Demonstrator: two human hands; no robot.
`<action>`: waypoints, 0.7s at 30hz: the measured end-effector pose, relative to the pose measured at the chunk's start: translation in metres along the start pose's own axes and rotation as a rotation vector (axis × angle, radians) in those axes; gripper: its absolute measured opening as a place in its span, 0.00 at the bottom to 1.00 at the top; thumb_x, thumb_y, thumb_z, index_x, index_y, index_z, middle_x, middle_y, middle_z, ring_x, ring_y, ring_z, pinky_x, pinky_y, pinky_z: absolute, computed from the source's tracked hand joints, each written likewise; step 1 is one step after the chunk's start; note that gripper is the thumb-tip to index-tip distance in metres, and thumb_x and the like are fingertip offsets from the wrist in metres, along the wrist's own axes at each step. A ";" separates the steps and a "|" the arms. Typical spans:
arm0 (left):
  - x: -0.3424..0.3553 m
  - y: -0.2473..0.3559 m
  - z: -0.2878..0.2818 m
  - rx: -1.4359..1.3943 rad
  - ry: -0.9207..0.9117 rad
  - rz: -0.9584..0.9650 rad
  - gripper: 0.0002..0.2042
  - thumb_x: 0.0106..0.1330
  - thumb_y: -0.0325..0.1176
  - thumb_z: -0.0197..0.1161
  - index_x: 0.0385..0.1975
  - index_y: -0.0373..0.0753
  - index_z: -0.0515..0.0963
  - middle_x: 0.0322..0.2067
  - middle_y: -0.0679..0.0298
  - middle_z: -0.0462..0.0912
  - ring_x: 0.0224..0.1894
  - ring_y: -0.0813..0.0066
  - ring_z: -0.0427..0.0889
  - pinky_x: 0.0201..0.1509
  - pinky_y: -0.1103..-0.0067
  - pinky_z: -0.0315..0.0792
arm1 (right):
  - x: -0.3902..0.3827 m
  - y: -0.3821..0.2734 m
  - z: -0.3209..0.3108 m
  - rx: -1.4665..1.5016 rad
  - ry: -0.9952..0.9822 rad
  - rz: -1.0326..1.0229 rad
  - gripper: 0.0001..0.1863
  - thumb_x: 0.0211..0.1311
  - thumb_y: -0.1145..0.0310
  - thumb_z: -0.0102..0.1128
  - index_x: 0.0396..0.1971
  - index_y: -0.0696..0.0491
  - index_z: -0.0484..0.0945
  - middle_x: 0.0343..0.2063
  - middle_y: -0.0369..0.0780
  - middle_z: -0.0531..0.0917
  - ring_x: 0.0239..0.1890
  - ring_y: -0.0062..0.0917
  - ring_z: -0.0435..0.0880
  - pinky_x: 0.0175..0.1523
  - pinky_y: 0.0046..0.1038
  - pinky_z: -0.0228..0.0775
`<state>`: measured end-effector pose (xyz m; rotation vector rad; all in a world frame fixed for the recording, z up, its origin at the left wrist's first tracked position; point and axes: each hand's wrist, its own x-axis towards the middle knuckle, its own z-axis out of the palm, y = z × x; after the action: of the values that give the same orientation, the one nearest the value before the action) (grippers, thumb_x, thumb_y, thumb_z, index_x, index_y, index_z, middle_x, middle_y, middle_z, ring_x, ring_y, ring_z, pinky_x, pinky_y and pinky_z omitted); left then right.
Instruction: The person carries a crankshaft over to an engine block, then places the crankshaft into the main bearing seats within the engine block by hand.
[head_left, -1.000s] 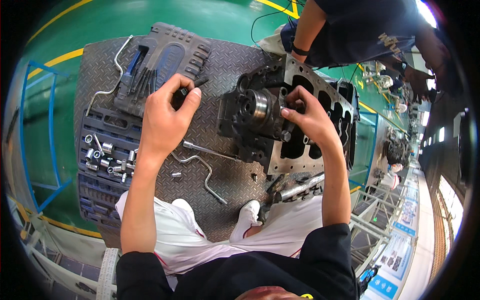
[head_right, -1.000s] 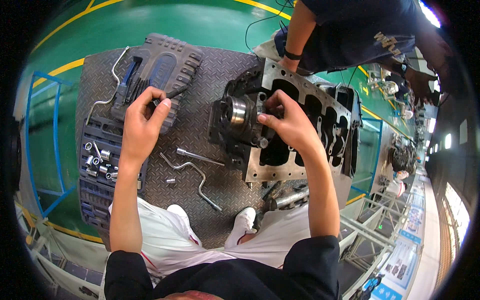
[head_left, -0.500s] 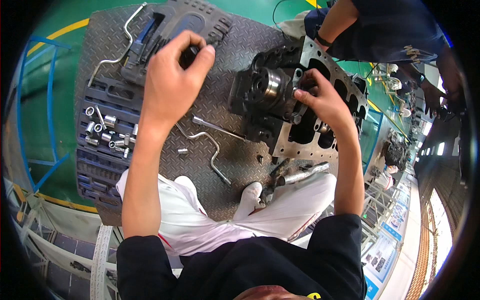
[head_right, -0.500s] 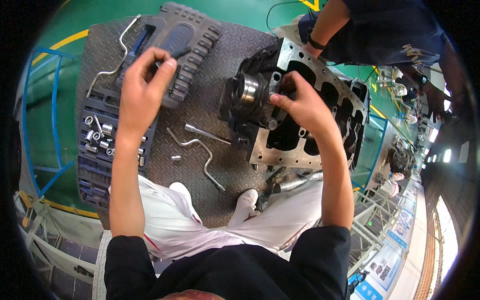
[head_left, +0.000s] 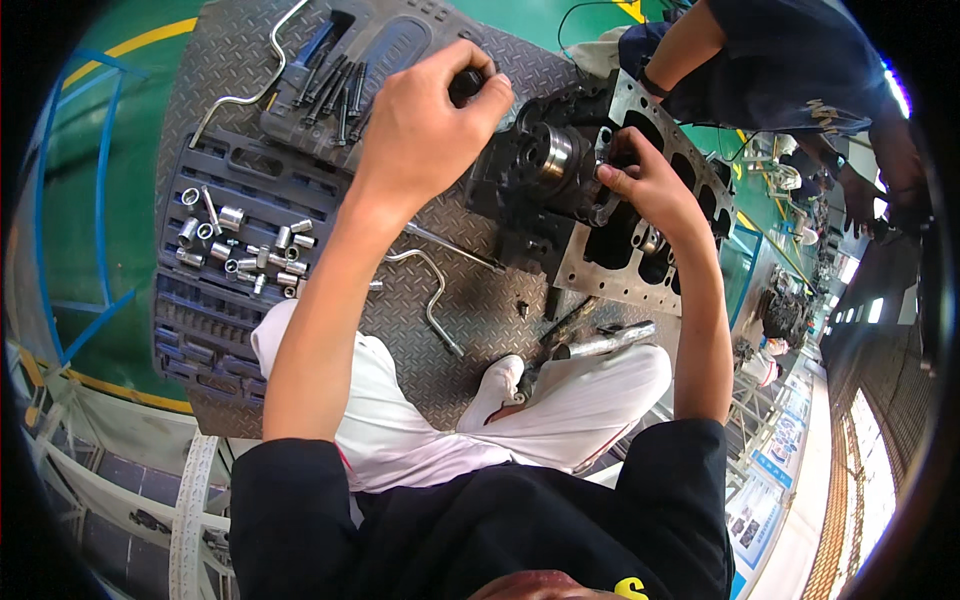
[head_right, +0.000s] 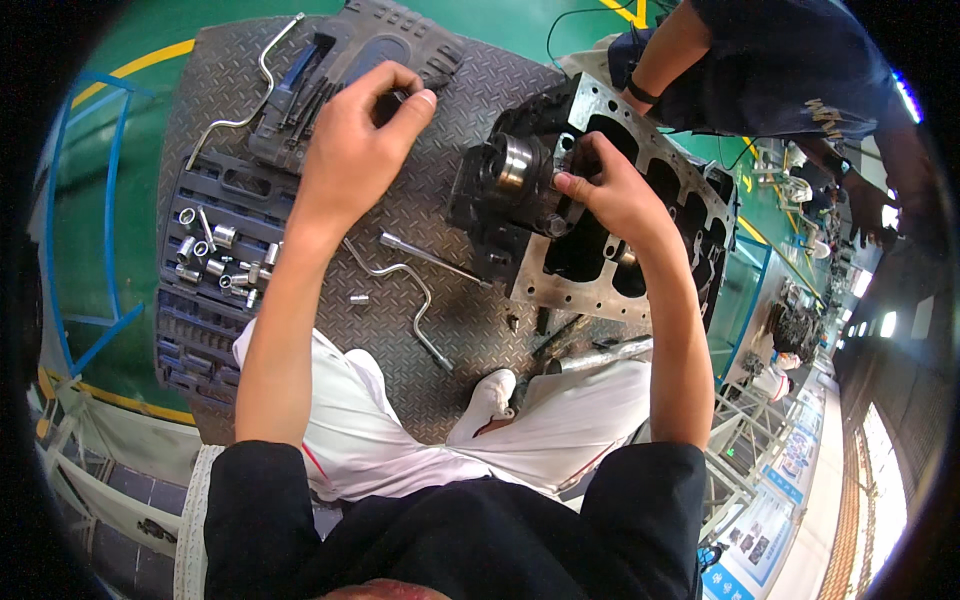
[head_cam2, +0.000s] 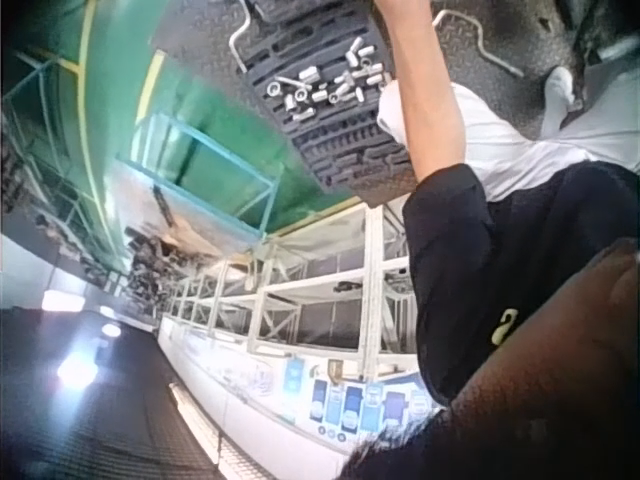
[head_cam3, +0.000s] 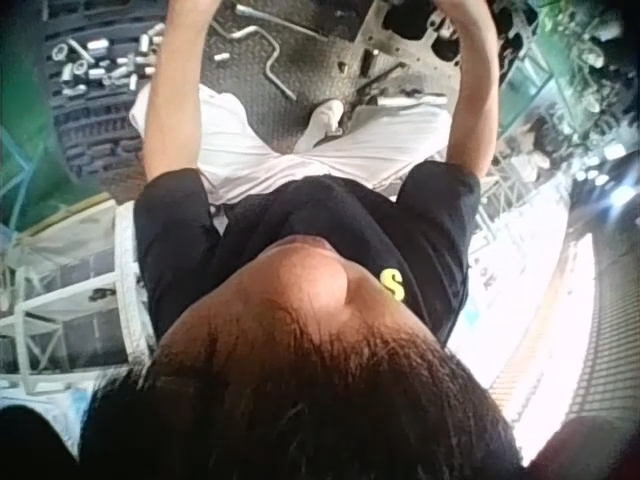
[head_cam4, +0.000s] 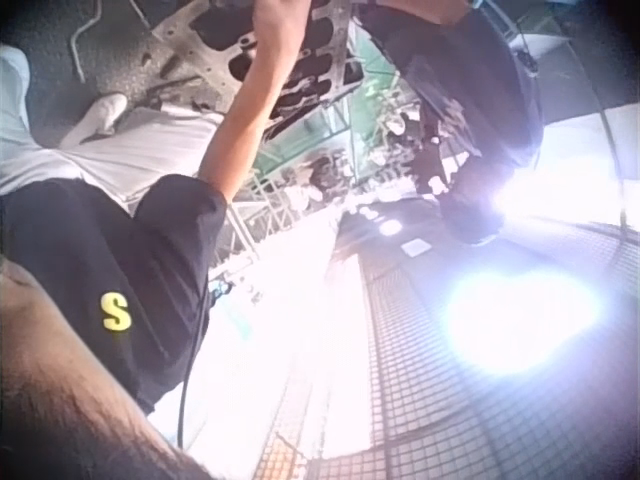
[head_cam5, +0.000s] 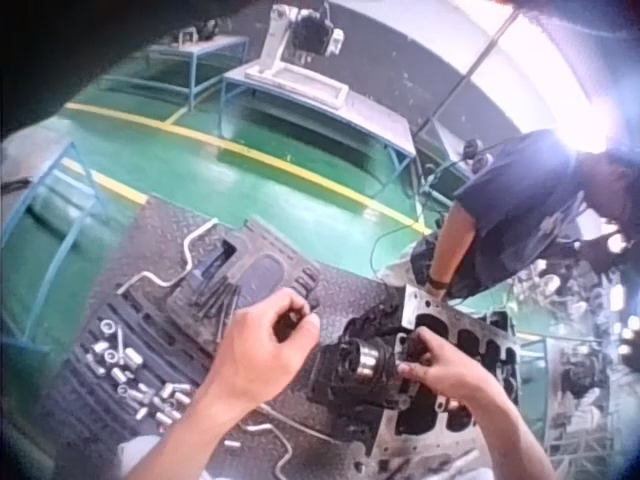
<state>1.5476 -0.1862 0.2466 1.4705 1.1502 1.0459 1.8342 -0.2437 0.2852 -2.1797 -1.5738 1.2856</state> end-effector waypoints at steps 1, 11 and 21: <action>0.000 -0.002 -0.001 -0.002 0.006 0.012 0.12 0.65 0.40 0.64 0.34 0.36 0.81 0.26 0.56 0.86 0.31 0.60 0.87 0.37 0.72 0.76 | -0.001 0.000 -0.001 0.002 -0.002 0.016 0.24 0.64 0.62 0.72 0.51 0.58 0.72 0.38 0.40 0.81 0.38 0.23 0.76 0.47 0.27 0.71; -0.016 -0.004 0.053 0.285 -0.093 0.076 0.17 0.65 0.46 0.67 0.38 0.37 0.79 0.32 0.48 0.84 0.38 0.48 0.85 0.43 0.62 0.76 | -0.015 0.017 0.006 0.010 0.210 -0.091 0.23 0.61 0.62 0.74 0.49 0.61 0.76 0.40 0.43 0.84 0.42 0.28 0.81 0.51 0.29 0.73; -0.047 -0.005 0.095 0.502 -0.209 0.147 0.20 0.65 0.43 0.70 0.41 0.32 0.75 0.35 0.43 0.81 0.41 0.38 0.82 0.46 0.55 0.76 | -0.066 0.019 0.033 -0.025 0.464 -0.600 0.11 0.61 0.74 0.68 0.43 0.57 0.84 0.36 0.41 0.81 0.35 0.27 0.81 0.40 0.26 0.73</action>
<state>1.6297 -0.2487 0.2221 2.0309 1.2184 0.7007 1.8189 -0.3184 0.2899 -1.6402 -1.8197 0.5400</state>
